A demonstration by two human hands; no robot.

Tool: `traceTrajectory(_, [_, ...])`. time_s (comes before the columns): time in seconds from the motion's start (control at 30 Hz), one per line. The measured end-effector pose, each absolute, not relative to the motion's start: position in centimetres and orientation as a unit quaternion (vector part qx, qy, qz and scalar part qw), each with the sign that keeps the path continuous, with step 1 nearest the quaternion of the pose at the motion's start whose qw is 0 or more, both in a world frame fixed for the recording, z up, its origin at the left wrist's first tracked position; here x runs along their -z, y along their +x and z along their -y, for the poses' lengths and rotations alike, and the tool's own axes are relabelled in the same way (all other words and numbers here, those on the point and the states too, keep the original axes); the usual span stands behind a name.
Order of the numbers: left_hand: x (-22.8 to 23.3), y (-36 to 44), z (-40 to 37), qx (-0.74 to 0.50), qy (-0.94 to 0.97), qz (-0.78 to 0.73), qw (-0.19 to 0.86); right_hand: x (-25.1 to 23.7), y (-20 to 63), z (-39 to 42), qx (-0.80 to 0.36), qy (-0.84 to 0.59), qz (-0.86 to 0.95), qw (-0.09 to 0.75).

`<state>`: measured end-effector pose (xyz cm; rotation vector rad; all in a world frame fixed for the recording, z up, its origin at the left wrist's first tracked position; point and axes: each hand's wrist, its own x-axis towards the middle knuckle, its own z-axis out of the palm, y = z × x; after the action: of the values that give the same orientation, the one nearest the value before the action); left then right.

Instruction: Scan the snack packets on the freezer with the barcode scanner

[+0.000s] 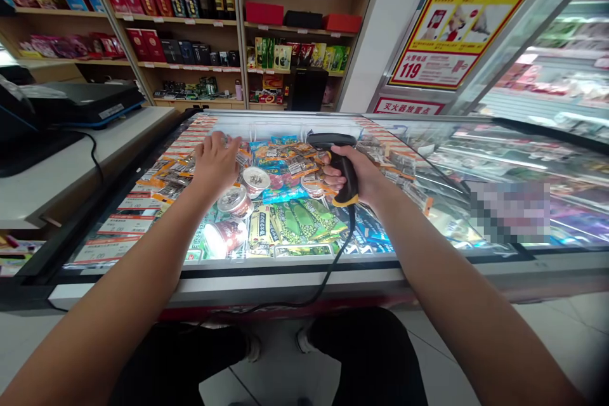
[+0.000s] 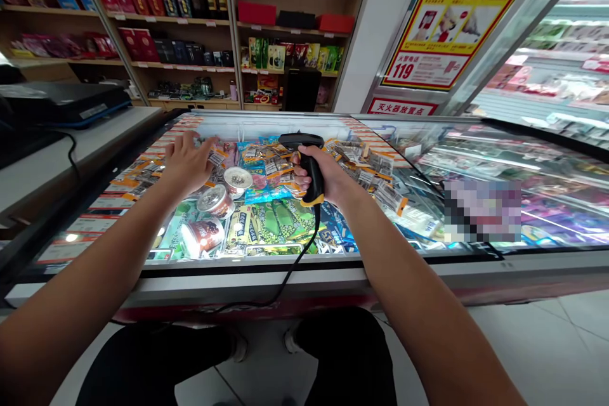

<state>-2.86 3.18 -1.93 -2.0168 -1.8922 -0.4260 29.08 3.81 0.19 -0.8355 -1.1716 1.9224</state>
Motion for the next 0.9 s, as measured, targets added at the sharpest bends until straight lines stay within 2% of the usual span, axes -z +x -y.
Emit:
traceTrajectory(0.13, [3.0,-1.8,-3.6,0.064,-0.779,0.613,0.114,-0.2,29.2,-3.8,-0.75,-0.316,0.452,0.364])
traceTrajectory(0.4, [2.8,-3.6,-4.4,0.001,-0.717,0.692,0.082,-0.3,29.0,-3.5,-0.761,-0.315,0.438,0.361])
traceTrajectory(0.53, [3.2,-5.5,-4.9,0.05,-0.715,0.691,0.091,-0.3,29.0,-3.5,-0.763,-0.299,0.446,0.359])
traceTrajectory(0.67, [3.6,-3.0,-4.7,0.09,-0.756,0.64,0.105,-0.2,29.3,-3.6,-0.78,-0.251,0.457,0.345])
traceTrajectory(0.83, [4.4,3.9,-3.0,0.18,-0.793,0.578,-0.074,-0.1,29.3,-3.4,-0.782,-0.235,0.47,0.336])
traceTrajectory(0.9, [5.0,5.5,-2.6,0.174,-0.804,0.561,-0.093,-0.1,29.1,-3.3,-0.78,-0.244,0.471,0.334])
